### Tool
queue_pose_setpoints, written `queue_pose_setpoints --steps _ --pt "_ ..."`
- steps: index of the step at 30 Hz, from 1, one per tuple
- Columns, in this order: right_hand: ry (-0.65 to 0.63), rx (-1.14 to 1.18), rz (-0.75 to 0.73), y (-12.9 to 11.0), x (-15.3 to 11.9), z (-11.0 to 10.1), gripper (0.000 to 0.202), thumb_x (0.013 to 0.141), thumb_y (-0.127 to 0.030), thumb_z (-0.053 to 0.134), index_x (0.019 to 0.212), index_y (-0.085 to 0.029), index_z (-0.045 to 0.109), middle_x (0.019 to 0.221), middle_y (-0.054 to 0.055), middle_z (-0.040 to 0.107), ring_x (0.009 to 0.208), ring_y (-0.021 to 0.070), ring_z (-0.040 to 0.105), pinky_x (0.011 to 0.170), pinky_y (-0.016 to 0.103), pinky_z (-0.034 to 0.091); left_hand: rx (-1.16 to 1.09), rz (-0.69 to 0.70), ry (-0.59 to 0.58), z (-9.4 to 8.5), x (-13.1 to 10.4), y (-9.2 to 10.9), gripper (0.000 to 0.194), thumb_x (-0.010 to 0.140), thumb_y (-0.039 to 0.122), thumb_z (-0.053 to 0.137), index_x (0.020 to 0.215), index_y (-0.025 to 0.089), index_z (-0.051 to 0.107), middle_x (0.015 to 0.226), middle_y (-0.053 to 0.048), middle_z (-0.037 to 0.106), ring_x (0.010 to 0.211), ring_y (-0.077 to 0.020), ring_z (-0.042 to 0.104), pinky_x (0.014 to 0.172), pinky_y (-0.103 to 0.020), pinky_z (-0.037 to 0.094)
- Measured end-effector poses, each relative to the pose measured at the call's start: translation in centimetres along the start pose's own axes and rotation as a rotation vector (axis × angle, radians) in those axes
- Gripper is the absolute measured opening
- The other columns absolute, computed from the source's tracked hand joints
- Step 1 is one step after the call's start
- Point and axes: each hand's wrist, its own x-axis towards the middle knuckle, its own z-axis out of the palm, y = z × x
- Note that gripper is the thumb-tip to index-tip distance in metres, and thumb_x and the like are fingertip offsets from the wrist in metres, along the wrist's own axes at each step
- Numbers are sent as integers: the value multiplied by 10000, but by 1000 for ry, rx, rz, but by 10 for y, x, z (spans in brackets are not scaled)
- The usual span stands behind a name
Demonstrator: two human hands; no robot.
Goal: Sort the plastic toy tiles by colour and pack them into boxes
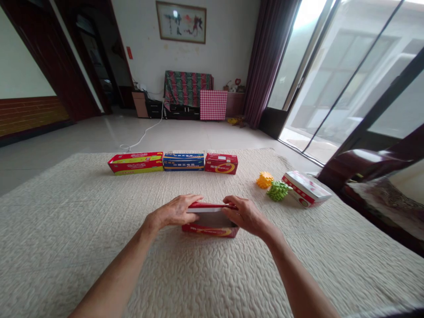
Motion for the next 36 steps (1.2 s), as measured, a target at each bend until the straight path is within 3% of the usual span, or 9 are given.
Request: queue_pose_setpoints --steps 6,11,13,15,20,24,28,32,36 --pt "282 103 90 16 5 5 234 881 -415 579 955 -196 613 887 54 711 773 168 671 671 276 505 -154 -86 87 -9 8 -12 579 793 530 629 1276 212 599 1173 -77 694 1068 -258 651 922 -339 488" --pt "653 -65 -59 -13 -4 -3 103 904 -311 543 881 -228 600 904 53 658 844 176 624 740 310 503 -256 -141 248 -4 21 -25 633 829 604 564 1309 192 572 1150 -110 697 1059 -267 663 859 -319 515" --pt "580 -26 -140 -30 -8 -2 109 928 -263 501 875 -233 592 832 33 642 771 153 610 708 282 490 -311 -145 302 1 28 -27 660 835 605 560 1338 178 541 1108 -109 713 1020 -260 680 846 -312 523" --pt "358 3 -164 -43 -9 4 150 948 -218 452 930 -225 601 831 26 645 732 135 600 676 252 467 -349 -154 371 5 36 -28 709 826 595 582 1383 165 489 1075 -108 725 981 -252 693 842 -312 529" --pt "-35 -39 -93 -45 -1 27 228 950 -138 405 973 -183 627 906 49 675 803 137 616 716 240 434 -231 -296 537 17 51 -31 685 839 444 621 1432 171 414 1116 -112 713 1043 -251 674 900 -337 525" --pt "-100 -38 -46 -42 -1 39 246 984 -180 371 947 -170 614 896 63 681 823 145 625 728 251 422 47 -353 521 22 51 -30 703 798 240 648 1447 189 382 1268 -130 627 1095 -250 645 925 -354 525" --pt "-115 -101 8 -46 -5 41 270 998 -222 353 897 -171 598 835 59 666 772 150 612 694 264 401 363 -133 513 18 42 -11 473 827 101 544 1294 172 553 1356 -149 543 1219 -274 550 1012 -407 479" --pt "-86 -98 28 -52 -9 35 246 976 -189 372 1012 -164 614 941 78 675 862 166 618 760 270 420 397 68 385 12 31 7 328 855 245 601 1164 142 639 1333 -165 554 1285 -294 487 1101 -440 401" --pt "8 -99 87 -49 -16 22 297 952 -137 365 1124 -164 605 1098 94 658 961 177 608 850 282 428 338 -7 238 9 19 5 631 744 355 722 1303 114 556 1529 -204 340 1438 -360 274 1157 -485 307"
